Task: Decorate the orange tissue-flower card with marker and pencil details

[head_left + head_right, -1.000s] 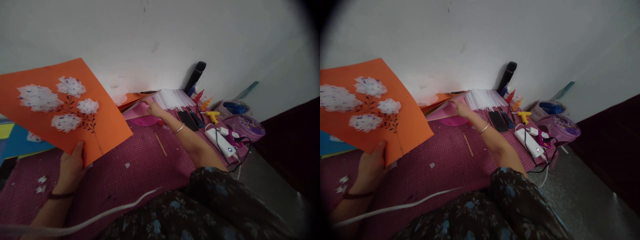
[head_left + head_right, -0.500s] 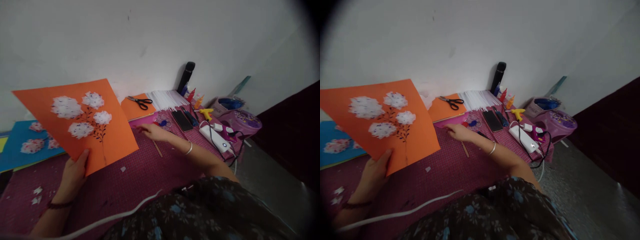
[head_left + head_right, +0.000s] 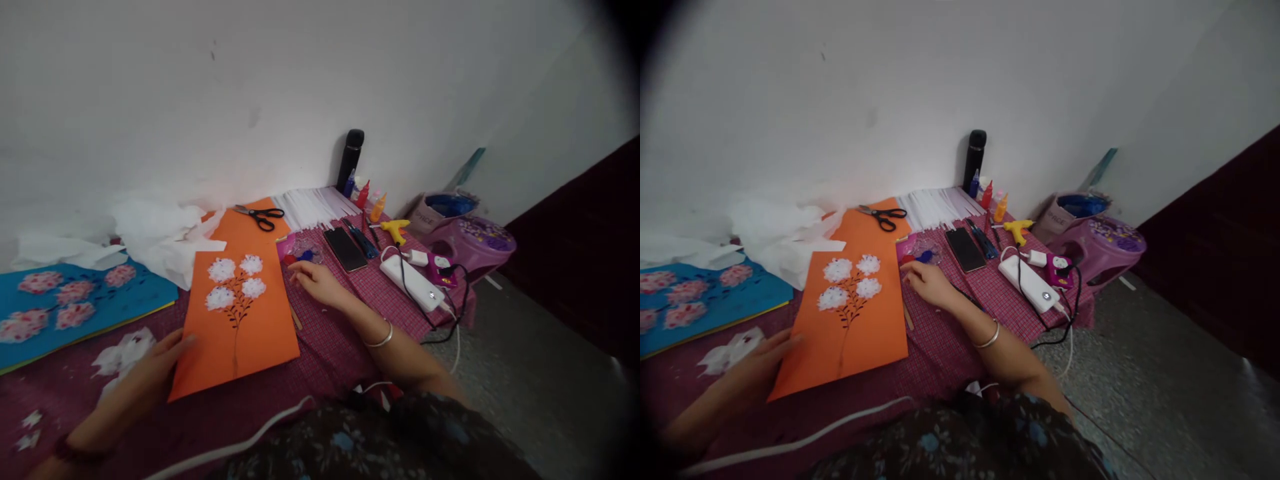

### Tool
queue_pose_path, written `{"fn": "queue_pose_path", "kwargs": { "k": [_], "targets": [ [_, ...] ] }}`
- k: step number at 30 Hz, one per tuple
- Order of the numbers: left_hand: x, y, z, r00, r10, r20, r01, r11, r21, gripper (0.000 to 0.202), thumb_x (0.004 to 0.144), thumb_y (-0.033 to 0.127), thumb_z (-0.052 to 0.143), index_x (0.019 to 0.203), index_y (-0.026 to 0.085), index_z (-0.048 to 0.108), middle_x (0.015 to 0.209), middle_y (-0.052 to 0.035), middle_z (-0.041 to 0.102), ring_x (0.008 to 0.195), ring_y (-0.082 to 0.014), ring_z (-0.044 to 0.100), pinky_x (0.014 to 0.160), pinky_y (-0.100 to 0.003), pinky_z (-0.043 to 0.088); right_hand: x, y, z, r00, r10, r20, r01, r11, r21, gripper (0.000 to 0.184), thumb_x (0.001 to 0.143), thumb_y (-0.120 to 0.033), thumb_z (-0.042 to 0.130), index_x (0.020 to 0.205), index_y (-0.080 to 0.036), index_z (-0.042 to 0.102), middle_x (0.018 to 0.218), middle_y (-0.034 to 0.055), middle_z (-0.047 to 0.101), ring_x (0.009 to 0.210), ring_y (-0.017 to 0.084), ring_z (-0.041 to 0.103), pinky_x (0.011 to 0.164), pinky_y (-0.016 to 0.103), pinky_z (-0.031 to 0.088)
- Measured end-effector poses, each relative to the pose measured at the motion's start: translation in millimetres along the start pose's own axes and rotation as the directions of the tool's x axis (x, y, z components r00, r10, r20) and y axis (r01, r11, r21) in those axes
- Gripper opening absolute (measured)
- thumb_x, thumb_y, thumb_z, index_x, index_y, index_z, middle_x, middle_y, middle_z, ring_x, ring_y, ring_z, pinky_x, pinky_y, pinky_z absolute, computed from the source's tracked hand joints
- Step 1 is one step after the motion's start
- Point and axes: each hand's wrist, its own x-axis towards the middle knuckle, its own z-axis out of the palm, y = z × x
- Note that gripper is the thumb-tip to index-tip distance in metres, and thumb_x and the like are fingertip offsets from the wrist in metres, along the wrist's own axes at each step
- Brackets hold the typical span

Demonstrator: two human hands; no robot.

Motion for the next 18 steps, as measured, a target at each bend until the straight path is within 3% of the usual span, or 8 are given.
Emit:
{"fn": "queue_pose_path", "kwargs": {
  "k": [2, 5, 10, 13, 18],
  "targets": [
    [1, 3, -3.4, 0.995, -0.1, 0.011, 0.1, 0.99, -0.101, 0.03, 0.083, 0.043, 0.071, 0.108, 0.027, 0.071, 0.098, -0.0103, 0.081, 0.091, -0.0376, 0.077, 0.076, -0.049, 0.064, -2, 4, 0, 1.0, -0.004, 0.013, 0.004, 1.0, -0.015, 0.031, 0.094, -0.013, 0.047, 0.118, -0.018, 0.065, 0.098, 0.0062, 0.077, 0.087, 0.017, 0.071, 0.081, 0.031, 0.053],
    [1, 8, 7.4, 0.984, -0.176, -0.019, 0.173, 0.98, -0.102, 0.041, 0.077, 0.043, 0.077, 0.112, 0.024, 0.069, 0.102, -0.0126, 0.08, 0.093, -0.0389, 0.077, 0.078, -0.049, 0.065, -5, 4, 0, 0.998, -0.034, 0.048, 0.037, 0.996, -0.082, 0.031, 0.094, -0.013, 0.049, 0.117, -0.02, 0.067, 0.1, 0.0051, 0.077, 0.09, 0.017, 0.071, 0.082, 0.03, 0.051],
    [-3, 17, 42.3, 0.956, -0.183, -0.23, 0.16, 0.98, -0.117, 0.055, 0.064, 0.02, 0.078, 0.117, 0.019, 0.064, 0.092, -0.0101, 0.081, 0.083, -0.0358, 0.078, 0.071, -0.047, 0.067, -6, 4, 2, 0.996, -0.075, 0.049, 0.081, 0.985, -0.15, 0.031, 0.094, -0.011, 0.05, 0.118, -0.015, 0.069, 0.102, 0.0073, 0.077, 0.092, 0.017, 0.071, 0.084, 0.029, 0.05],
    [-3, 14, 48.5, 0.941, -0.137, -0.31, 0.119, 0.99, -0.076, 0.048, 0.067, 0.027, 0.075, 0.114, 0.024, 0.066, 0.09, -0.0056, 0.081, 0.076, -0.0337, 0.078, 0.062, -0.045, 0.068, -6, 7, 5, 0.997, -0.064, 0.032, 0.069, 0.985, -0.161, 0.032, 0.094, -0.01, 0.051, 0.119, -0.017, 0.069, 0.1, 0.0061, 0.077, 0.092, 0.017, 0.07, 0.085, 0.029, 0.049],
    [-9, -5, 42.6, 0.97, 0.038, -0.241, -0.024, 0.998, 0.061, 0.05, 0.062, 0.048, 0.081, 0.11, 0.035, 0.07, 0.105, 0.0005, 0.08, 0.096, -0.037, 0.076, 0.07, -0.044, 0.069, -7, 10, 10, 0.998, -0.066, 0.018, 0.068, 0.987, -0.144, 0.03, 0.094, -0.011, 0.051, 0.117, -0.017, 0.069, 0.097, 0.0047, 0.076, 0.088, 0.015, 0.069, 0.082, 0.027, 0.049]
  ]
}}
